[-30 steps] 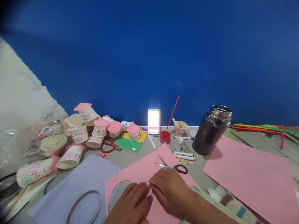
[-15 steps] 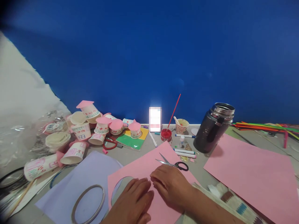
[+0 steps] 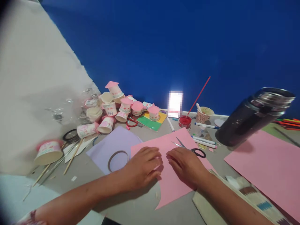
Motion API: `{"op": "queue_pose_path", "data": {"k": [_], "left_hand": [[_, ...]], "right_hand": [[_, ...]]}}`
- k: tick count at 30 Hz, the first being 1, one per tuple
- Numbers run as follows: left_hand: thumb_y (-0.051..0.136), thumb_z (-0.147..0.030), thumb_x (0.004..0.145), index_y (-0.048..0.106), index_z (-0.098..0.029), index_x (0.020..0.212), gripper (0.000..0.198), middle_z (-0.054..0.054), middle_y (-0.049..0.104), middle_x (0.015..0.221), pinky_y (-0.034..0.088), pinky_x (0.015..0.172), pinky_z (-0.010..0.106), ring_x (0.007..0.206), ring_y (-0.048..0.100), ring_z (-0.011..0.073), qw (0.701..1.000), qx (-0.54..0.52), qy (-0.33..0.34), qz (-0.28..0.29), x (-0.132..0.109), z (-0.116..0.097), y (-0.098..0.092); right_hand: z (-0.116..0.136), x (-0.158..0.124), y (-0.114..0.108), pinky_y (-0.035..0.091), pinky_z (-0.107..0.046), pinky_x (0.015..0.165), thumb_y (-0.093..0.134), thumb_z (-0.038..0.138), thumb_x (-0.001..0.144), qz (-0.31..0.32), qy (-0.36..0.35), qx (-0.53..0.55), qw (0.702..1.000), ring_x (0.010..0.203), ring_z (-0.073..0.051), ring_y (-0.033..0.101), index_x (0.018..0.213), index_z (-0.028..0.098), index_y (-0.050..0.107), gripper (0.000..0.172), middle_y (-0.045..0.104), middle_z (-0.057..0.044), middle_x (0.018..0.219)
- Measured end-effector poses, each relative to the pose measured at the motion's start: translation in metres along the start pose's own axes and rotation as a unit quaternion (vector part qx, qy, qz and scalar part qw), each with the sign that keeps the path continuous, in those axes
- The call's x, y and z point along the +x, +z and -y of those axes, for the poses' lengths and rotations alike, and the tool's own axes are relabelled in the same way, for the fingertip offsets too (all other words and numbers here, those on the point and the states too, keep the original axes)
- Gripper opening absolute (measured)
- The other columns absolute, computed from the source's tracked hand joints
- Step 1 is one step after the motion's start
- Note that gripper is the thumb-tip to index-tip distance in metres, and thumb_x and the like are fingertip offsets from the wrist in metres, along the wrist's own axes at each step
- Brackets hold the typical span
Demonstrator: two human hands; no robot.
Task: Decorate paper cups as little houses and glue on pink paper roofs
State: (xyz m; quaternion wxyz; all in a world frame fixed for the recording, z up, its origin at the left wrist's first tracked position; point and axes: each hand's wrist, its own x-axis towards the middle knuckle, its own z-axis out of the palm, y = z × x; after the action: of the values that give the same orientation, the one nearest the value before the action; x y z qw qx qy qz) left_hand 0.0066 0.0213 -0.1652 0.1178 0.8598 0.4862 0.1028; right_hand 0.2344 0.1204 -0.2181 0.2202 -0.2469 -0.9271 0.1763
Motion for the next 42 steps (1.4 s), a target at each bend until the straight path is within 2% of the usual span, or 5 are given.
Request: {"op": "queue_pose_path", "data": {"k": [10,18,24,34,42], "left_hand": [[0.064,-0.035,0.086,0.028,-0.020,0.163,0.087,0.018,0.034,0.169,0.032,0.122,0.055,0.159,0.025,0.0363,0.930,0.061,-0.344,0.111,-0.093,0.035,-0.047],[0.060,-0.039,0.089,0.029,-0.015,0.162,0.084,0.020,0.053,0.157,0.043,0.115,0.051,0.142,0.053,0.0351,0.939,0.053,-0.340,0.023,-0.101,0.047,-0.034],[0.060,-0.033,0.090,0.048,-0.015,0.152,0.066,0.023,0.040,0.165,0.036,0.119,0.063,0.156,0.030,0.0440,0.924,0.181,-0.336,-0.006,-0.089,0.067,-0.034],[0.064,-0.036,0.092,0.049,-0.025,0.152,0.062,0.014,0.030,0.172,0.027,0.125,0.060,0.162,0.016,0.0352,0.977,0.019,-0.136,0.165,-0.011,0.015,-0.056],[0.064,-0.040,0.092,0.067,-0.023,0.123,0.035,0.011,0.066,0.139,0.046,0.110,0.046,0.137,0.054,0.0335,0.984,0.030,-0.150,0.096,-0.003,0.038,-0.067]], "right_hand": [[-0.001,-0.001,-0.001,0.055,-0.038,0.082,0.051,0.025,0.102,0.013,0.002,-0.010,1.000,0.096,-0.025,0.072,0.106,0.020,0.072,0.022,0.078,-0.010,0.107],[0.000,0.001,-0.003,0.055,-0.036,0.081,0.053,0.024,0.101,0.004,0.019,0.004,1.000,0.094,-0.023,0.072,0.106,0.021,0.072,0.020,0.079,-0.009,0.106],[0.002,0.004,-0.004,0.053,-0.034,0.078,0.053,0.022,0.100,-0.002,0.004,-0.002,1.000,0.089,-0.022,0.071,0.103,0.020,0.071,0.018,0.078,-0.008,0.098],[0.006,0.003,-0.005,0.053,-0.033,0.078,0.052,0.025,0.101,-0.008,0.013,0.003,1.000,0.086,-0.022,0.070,0.101,0.021,0.072,0.021,0.077,-0.009,0.095],[0.003,0.000,-0.003,0.058,-0.036,0.074,0.052,0.025,0.100,-0.002,0.004,-0.001,1.000,0.087,-0.024,0.074,0.104,0.023,0.074,0.023,0.079,-0.010,0.103]]}}
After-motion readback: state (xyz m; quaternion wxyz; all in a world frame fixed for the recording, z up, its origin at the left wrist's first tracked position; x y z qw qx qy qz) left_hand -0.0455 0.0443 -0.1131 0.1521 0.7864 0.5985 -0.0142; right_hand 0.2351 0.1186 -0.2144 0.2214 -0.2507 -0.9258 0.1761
